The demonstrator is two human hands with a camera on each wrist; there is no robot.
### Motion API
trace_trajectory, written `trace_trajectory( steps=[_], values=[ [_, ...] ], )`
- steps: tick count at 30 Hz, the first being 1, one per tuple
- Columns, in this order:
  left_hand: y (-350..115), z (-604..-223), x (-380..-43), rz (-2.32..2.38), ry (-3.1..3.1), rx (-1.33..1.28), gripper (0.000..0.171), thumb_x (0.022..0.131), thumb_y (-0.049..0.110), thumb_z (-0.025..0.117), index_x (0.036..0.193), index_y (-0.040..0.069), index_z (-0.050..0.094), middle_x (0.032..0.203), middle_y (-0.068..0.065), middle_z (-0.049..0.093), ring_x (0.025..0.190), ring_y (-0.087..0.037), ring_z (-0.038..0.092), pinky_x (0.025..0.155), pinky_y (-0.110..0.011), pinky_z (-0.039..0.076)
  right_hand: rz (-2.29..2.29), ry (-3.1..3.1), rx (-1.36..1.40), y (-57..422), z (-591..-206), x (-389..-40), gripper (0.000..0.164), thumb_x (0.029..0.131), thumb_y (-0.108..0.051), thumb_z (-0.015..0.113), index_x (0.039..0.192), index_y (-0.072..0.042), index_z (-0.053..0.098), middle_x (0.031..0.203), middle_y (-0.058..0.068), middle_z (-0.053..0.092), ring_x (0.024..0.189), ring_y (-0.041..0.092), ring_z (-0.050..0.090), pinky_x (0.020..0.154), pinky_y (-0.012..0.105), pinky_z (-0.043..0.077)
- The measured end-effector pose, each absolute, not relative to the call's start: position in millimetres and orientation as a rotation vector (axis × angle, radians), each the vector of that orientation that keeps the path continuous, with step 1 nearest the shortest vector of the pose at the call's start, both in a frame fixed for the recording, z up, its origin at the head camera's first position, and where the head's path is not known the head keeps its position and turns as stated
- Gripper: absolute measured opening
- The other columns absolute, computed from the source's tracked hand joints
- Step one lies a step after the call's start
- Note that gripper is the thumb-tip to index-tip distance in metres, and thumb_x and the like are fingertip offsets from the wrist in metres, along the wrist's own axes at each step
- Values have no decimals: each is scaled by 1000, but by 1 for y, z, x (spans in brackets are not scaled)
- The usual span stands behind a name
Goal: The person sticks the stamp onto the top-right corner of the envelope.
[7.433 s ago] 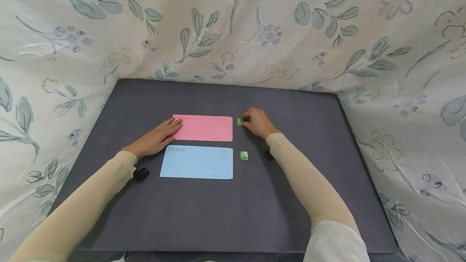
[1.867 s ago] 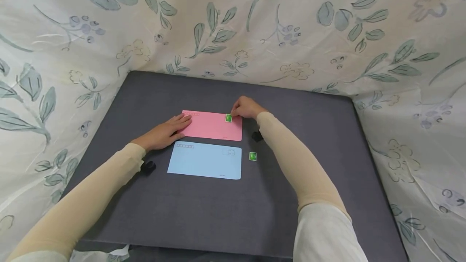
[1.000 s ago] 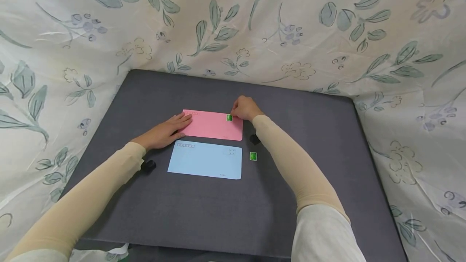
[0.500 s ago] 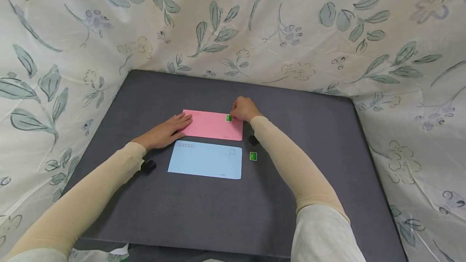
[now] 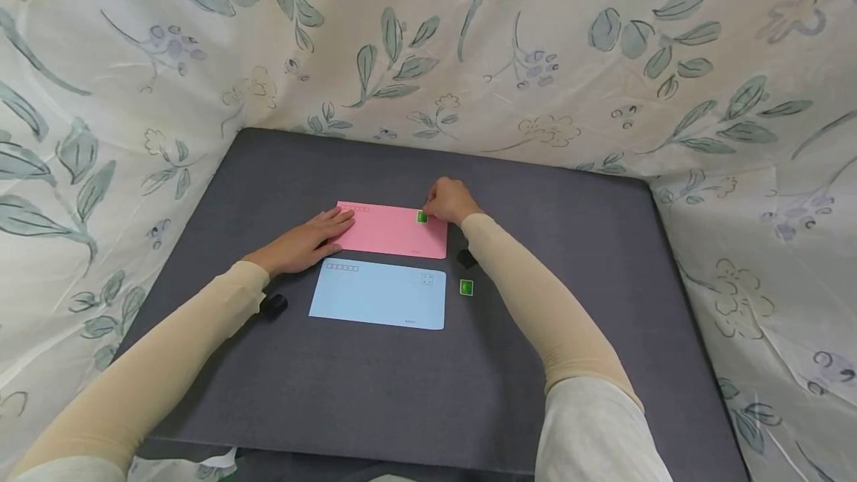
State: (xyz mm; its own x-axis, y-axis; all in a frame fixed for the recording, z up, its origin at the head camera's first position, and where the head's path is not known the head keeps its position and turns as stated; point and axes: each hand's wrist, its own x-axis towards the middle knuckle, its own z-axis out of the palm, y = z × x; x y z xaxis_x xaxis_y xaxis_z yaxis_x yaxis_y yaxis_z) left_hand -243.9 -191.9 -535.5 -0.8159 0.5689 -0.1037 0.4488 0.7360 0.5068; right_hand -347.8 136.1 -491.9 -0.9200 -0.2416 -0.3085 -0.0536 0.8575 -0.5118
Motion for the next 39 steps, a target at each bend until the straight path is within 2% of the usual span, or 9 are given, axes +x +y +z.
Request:
trace_trajectory(
  steps=[28,33,39],
  values=[
    [-182,-533,-247,665,2663,817,66,105,34,56,162,19,27,170,3,14,156,-26,4,122,-55,12,-775,2670,-273,156,-493,-346,16,93,-21,74,101,-7,76,96,7,70,86,24,62,75,35,54],
    [-182,-525,-249,626,2666,844,67,104,33,59,161,15,30,169,-1,18,156,-27,9,121,-56,17,-840,2692,-406,172,-490,-337,16,95,-19,69,105,-8,76,101,7,70,89,23,60,77,38,54],
    [-185,-512,-253,412,2770,973,71,98,33,69,157,8,39,165,-9,28,153,-31,21,121,-53,21,-730,2713,-786,186,-481,-323,28,99,-16,62,124,-10,72,124,5,68,111,23,63,94,44,54]
  ],
)
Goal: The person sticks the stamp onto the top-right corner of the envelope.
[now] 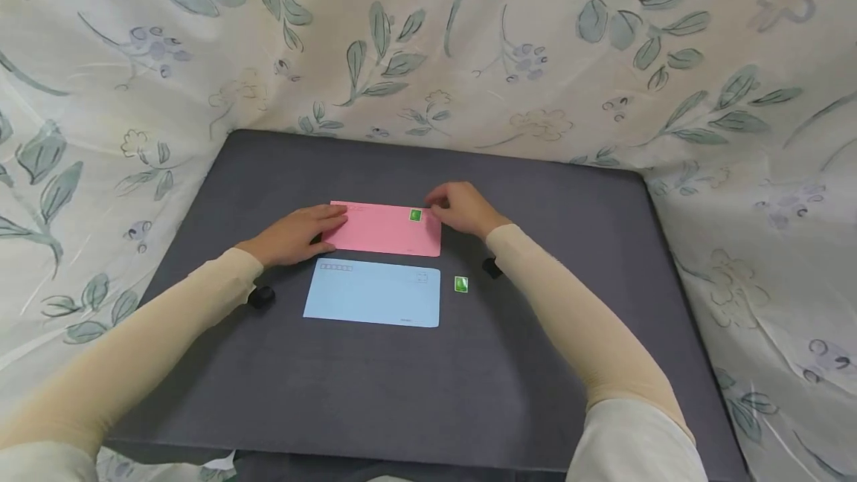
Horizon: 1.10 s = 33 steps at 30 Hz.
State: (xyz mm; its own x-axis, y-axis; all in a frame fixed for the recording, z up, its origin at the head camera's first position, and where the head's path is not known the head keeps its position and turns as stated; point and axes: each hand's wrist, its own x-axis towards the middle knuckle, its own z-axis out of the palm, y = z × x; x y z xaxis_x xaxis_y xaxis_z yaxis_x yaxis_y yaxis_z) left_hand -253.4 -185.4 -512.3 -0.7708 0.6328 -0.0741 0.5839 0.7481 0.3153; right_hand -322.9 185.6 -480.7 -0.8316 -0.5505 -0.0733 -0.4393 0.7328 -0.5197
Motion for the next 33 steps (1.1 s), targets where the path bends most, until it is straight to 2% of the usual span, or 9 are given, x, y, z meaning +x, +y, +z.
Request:
trace_trajectory(
  steps=[3,6,11,17,22,27,33],
  values=[
    [-175,-503,-257,342,2809,1049,72,96,33,71,156,7,40,164,-9,31,153,-31,21,121,-53,21,-554,2727,-967,195,-478,-315,36,100,-16,60,135,-12,67,139,4,62,127,24,58,104,47,48],
    [-159,-496,-258,316,2798,1145,69,99,33,67,156,6,40,164,-8,31,153,-30,22,121,-50,23,-400,2719,-1082,196,-478,-307,42,99,-17,61,141,-14,63,147,3,56,135,24,52,109,48,44],
    [-120,-494,-258,235,2652,1269,70,104,42,54,160,7,30,168,-6,21,154,-27,17,122,-43,21,-275,2702,-1149,195,-483,-301,46,98,-19,60,144,-15,60,153,1,50,137,24,50,107,46,46],
    [-89,-497,-264,128,2585,1158,79,103,54,49,164,14,19,170,1,11,155,-20,12,122,-41,21,-196,2667,-1162,194,-493,-303,54,98,-21,60,151,-17,52,158,1,43,142,24,44,111,48,42],
    [-77,-501,-268,86,2588,1111,79,103,56,46,164,15,17,170,2,11,155,-18,11,122,-41,23,-179,2672,-1191,197,-498,-303,56,97,-23,62,152,-16,51,156,1,46,142,25,44,114,50,37],
    [-75,-505,-268,97,2588,1115,78,104,56,45,164,16,17,170,3,9,155,-18,11,121,-41,24,-137,2683,-1247,196,-500,-302,57,97,-24,64,152,-16,50,154,2,49,136,26,47,112,50,40],
    [-75,-513,-268,99,2592,1130,78,103,58,43,164,17,15,171,5,8,155,-18,9,119,-43,31,-73,2693,-1281,193,-504,-301,59,97,-25,65,153,-16,49,153,1,49,135,26,46,110,53,40]
  ],
)
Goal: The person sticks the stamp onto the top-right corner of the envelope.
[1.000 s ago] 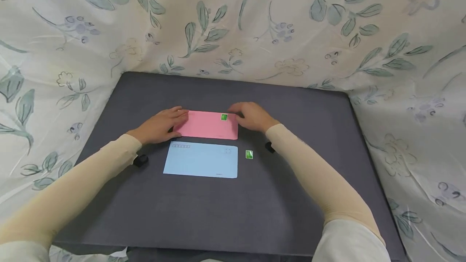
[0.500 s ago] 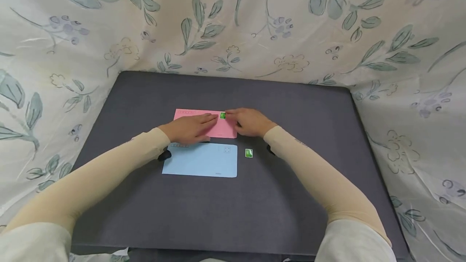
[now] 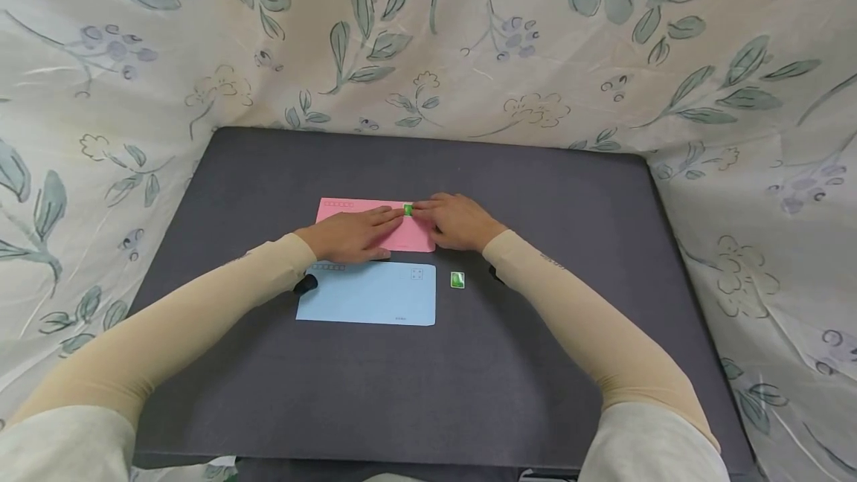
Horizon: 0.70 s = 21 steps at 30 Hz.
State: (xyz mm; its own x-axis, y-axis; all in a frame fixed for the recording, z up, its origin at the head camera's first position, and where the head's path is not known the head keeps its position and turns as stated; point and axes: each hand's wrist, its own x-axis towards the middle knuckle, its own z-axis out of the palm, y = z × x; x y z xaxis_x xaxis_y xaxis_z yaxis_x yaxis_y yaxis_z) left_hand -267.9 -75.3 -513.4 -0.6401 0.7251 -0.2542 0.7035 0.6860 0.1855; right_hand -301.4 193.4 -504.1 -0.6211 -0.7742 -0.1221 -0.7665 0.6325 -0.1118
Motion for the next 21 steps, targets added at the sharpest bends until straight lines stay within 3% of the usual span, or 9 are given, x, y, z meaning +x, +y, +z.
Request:
trace_trajectory(
  steps=[21],
  values=[
    [-72,-510,-265,56,2585,1103,81,102,62,41,164,15,17,170,2,10,156,-22,8,120,-43,28,-97,2721,-1238,191,-508,-299,58,98,-27,65,152,-16,50,154,1,49,134,25,45,111,52,40]
  ],
)
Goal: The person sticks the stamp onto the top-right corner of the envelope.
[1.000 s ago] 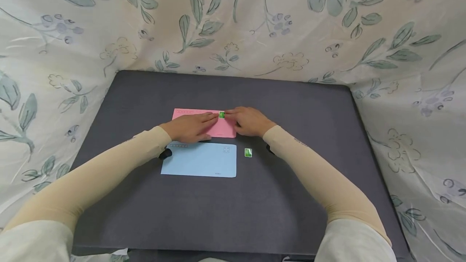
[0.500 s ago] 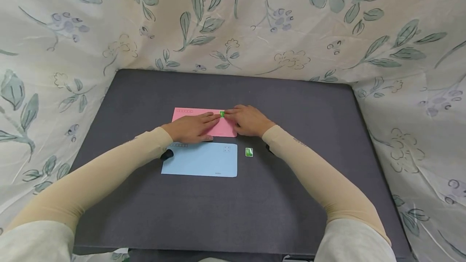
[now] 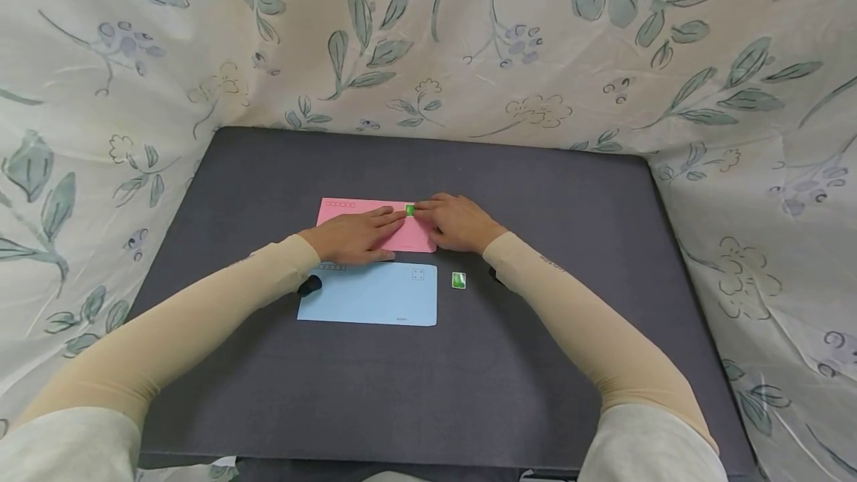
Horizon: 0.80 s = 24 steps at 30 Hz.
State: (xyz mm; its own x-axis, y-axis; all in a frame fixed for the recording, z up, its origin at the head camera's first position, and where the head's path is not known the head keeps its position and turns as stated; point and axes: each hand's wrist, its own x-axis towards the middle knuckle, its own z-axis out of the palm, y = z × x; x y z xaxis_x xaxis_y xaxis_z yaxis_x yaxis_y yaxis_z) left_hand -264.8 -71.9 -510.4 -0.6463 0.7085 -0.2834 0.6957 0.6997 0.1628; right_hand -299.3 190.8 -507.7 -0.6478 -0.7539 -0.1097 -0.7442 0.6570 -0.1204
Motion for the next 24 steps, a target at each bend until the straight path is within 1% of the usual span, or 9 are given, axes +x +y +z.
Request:
trace_trajectory(
  steps=[6,11,17,21,24],
  values=[
    [-71,-511,-265,52,2578,1100,84,101,65,40,164,14,18,170,1,10,156,-23,8,121,-42,26,-88,2729,-1246,192,-510,-301,58,98,-28,64,153,-16,49,155,1,48,137,25,44,111,52,39],
    [-70,-512,-264,46,2581,1089,87,100,67,40,164,15,17,170,3,9,156,-22,8,120,-42,27,-61,2736,-1251,191,-512,-302,59,98,-29,64,153,-17,49,154,-1,49,134,24,45,109,54,41],
    [-70,-511,-263,82,2583,1086,86,99,67,42,164,14,19,170,3,10,156,-22,9,120,-42,28,-94,2741,-1241,191,-511,-305,55,97,-25,64,150,-14,53,152,0,51,135,23,46,112,48,39],
    [-70,-512,-262,84,2591,1084,87,99,68,41,163,14,19,170,3,11,156,-22,9,120,-42,28,-154,2737,-1238,191,-511,-306,52,97,-23,63,148,-13,55,151,2,52,132,22,48,112,44,41],
    [-71,-513,-262,82,2596,1092,87,99,69,41,163,15,20,170,3,11,155,-22,10,120,-42,29,-198,2729,-1232,193,-511,-305,52,97,-21,62,148,-13,55,151,2,52,132,22,50,111,44,42]
  ],
)
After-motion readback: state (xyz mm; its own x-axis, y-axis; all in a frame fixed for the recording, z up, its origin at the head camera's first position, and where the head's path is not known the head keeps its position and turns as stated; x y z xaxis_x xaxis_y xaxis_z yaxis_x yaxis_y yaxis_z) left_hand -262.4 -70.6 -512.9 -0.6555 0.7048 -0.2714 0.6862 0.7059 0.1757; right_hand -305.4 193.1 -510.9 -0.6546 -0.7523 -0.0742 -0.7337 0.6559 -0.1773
